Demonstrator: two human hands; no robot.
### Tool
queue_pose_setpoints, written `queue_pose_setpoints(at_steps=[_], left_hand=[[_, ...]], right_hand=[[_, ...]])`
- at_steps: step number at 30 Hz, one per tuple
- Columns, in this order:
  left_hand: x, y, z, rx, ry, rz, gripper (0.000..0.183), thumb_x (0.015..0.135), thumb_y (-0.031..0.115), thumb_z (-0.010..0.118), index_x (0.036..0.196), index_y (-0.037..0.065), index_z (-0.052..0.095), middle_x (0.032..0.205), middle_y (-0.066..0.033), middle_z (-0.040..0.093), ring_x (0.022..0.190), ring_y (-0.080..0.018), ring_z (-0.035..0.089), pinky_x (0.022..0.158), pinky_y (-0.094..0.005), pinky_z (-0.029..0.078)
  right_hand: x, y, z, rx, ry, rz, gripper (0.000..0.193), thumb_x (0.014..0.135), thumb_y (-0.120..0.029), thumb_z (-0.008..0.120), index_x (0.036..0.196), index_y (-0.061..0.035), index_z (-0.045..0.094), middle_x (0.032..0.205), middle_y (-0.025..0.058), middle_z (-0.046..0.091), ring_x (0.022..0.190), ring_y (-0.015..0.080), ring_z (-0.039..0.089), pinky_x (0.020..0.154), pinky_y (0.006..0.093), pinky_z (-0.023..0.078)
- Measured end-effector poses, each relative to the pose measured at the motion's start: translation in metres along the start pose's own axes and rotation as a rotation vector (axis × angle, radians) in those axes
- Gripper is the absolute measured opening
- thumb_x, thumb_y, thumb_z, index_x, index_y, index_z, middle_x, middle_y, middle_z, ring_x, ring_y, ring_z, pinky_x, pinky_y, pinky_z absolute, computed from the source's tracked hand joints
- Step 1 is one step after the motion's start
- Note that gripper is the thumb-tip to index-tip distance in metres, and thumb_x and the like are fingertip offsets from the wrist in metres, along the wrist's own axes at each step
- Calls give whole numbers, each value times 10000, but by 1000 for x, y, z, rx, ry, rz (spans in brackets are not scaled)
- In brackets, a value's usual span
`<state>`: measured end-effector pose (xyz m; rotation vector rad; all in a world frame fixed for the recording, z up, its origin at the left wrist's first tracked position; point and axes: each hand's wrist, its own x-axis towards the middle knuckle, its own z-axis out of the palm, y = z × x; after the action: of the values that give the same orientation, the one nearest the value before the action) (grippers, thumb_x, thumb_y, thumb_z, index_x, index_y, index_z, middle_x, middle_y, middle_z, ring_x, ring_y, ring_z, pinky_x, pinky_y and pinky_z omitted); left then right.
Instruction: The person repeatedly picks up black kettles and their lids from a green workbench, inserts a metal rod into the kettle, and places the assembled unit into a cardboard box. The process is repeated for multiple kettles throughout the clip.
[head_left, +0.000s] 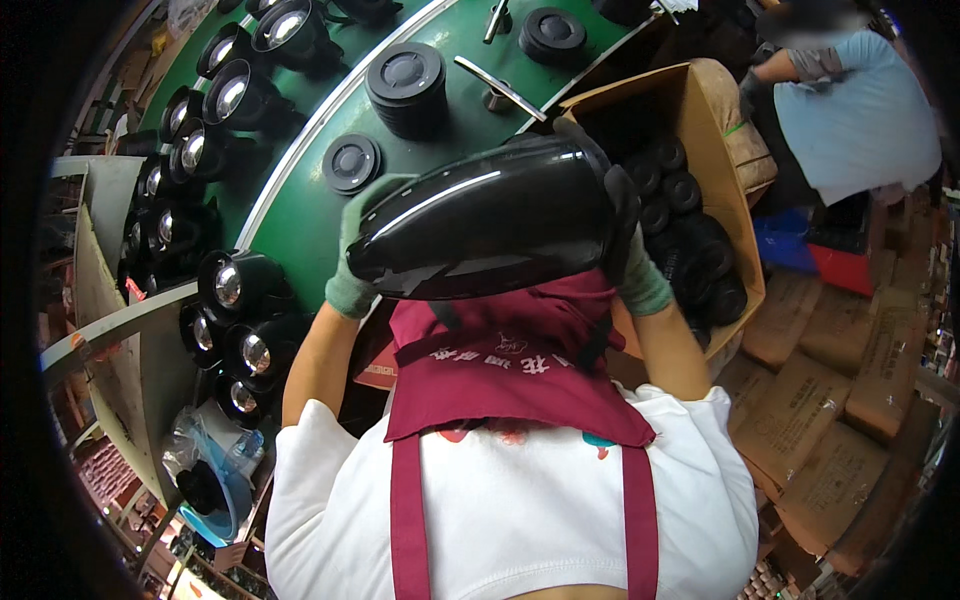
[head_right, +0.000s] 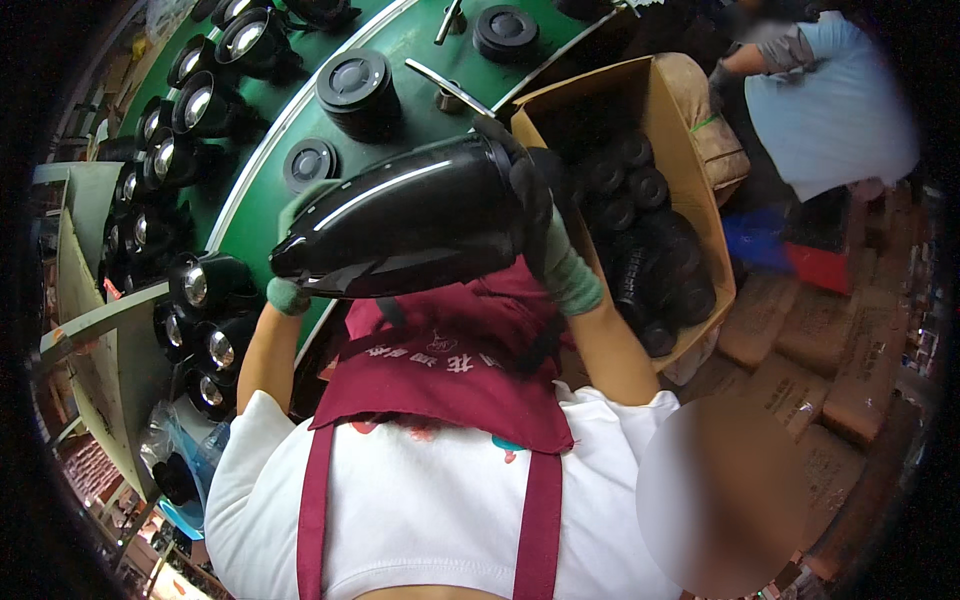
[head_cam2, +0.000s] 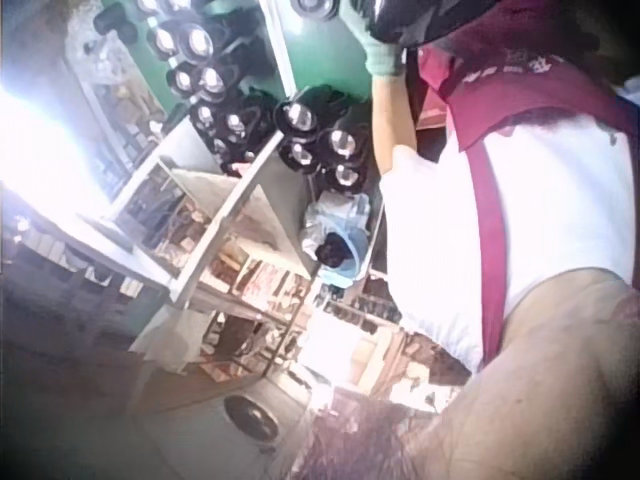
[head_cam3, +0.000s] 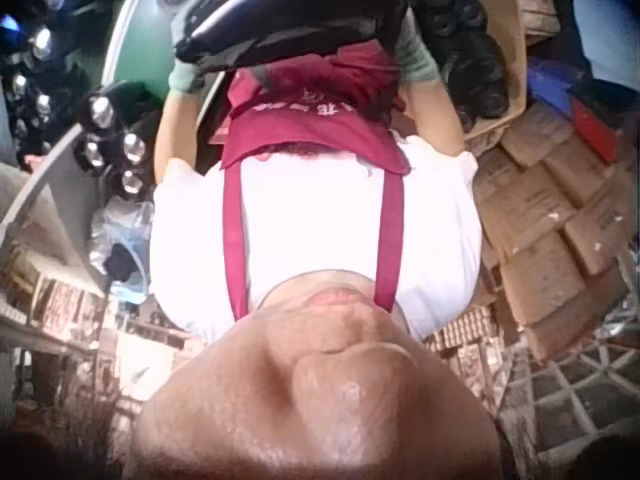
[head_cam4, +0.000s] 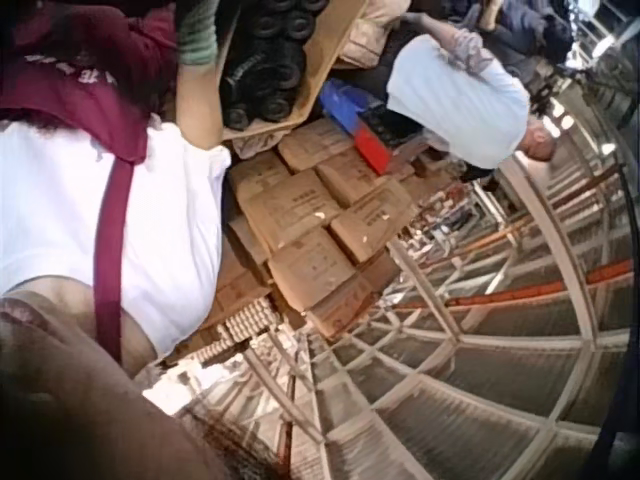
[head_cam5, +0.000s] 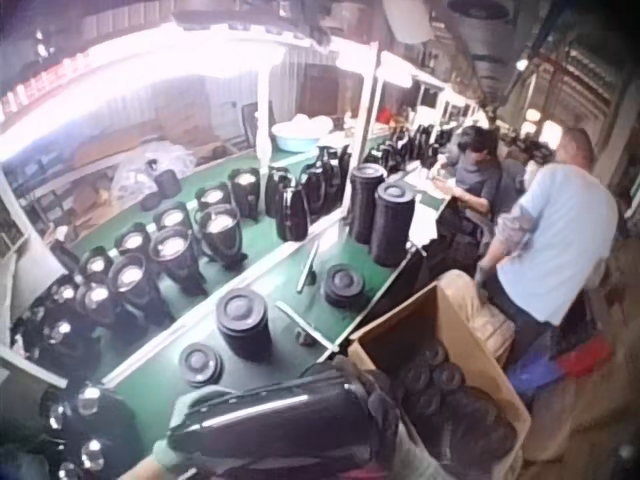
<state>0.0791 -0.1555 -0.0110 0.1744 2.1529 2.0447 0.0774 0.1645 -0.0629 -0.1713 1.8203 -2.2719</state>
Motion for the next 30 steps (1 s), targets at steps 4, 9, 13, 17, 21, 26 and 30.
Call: queue_pose_setpoints(at_steps=[4, 9, 13, 17, 21, 26, 30], left_hand=[[-10, 8, -7, -47, -2, 14, 342, 880, 63, 647, 1214, -12, 644, 1146, -85, 703, 1059, -149, 648, 970, -302, 503], [-14, -28, -6, -13, -9, -40, 344, 871, 127, 672, 1189, -5, 663, 1105, -67, 714, 1014, -136, 654, 922, -293, 517], [-17, -8, 2, 55, -2, -18, 366, 830, 133, 704, 1166, -11, 677, 1093, -71, 719, 1009, -134, 652, 923, -300, 517], [3, 70, -4, 946, -260, 729, 358, 741, 173, 739, 1069, 32, 725, 1032, -150, 723, 931, -300, 712, 839, -355, 544], [6, 36, -11, 399, -176, 235, 368, 763, 165, 738, 1107, 35, 708, 1061, -116, 724, 968, -213, 704, 868, -312, 535], [-9, -2, -7, -102, -21, -121, 358, 805, 138, 711, 1130, -11, 689, 1070, -96, 726, 1002, -144, 672, 907, -309, 532], [6, 34, 2, 518, 0, 403, 365, 749, 157, 739, 1082, 11, 717, 1020, -136, 728, 909, -227, 714, 853, -322, 545]], right_hand=[[12, -80, 33, -116, -209, 69, 511, 1107, -292, 339, 1548, -34, 347, 1490, 121, 457, 1345, 187, 446, 1144, 305, 341], [-12, -55, 41, -152, -22, -238, 530, 1104, -311, 345, 1555, -32, 340, 1472, 101, 498, 1361, 192, 463, 1143, 302, 349], [-14, -41, 39, -129, 54, -177, 565, 1086, -314, 413, 1566, -35, 311, 1499, 94, 471, 1356, 203, 473, 1159, 324, 344], [-30, 4, -5, -415, -202, -61, 524, 1104, -306, 402, 1534, -8, 361, 1532, 103, 452, 1376, 189, 459, 1166, 334, 369], [-39, -39, -21, 257, -80, 627, 559, 1078, -287, 478, 1550, -26, 330, 1513, 120, 456, 1355, 215, 475, 1145, 330, 378], [-51, -59, 19, -243, -40, -139, 651, 1063, -406, 490, 1551, -4, 335, 1564, 132, 403, 1415, 212, 409, 1172, 325, 319], [-22, -68, 37, -41, -50, -55, 576, 1096, -383, 396, 1528, -3, 384, 1563, 132, 413, 1448, 219, 380, 1188, 375, 312]])
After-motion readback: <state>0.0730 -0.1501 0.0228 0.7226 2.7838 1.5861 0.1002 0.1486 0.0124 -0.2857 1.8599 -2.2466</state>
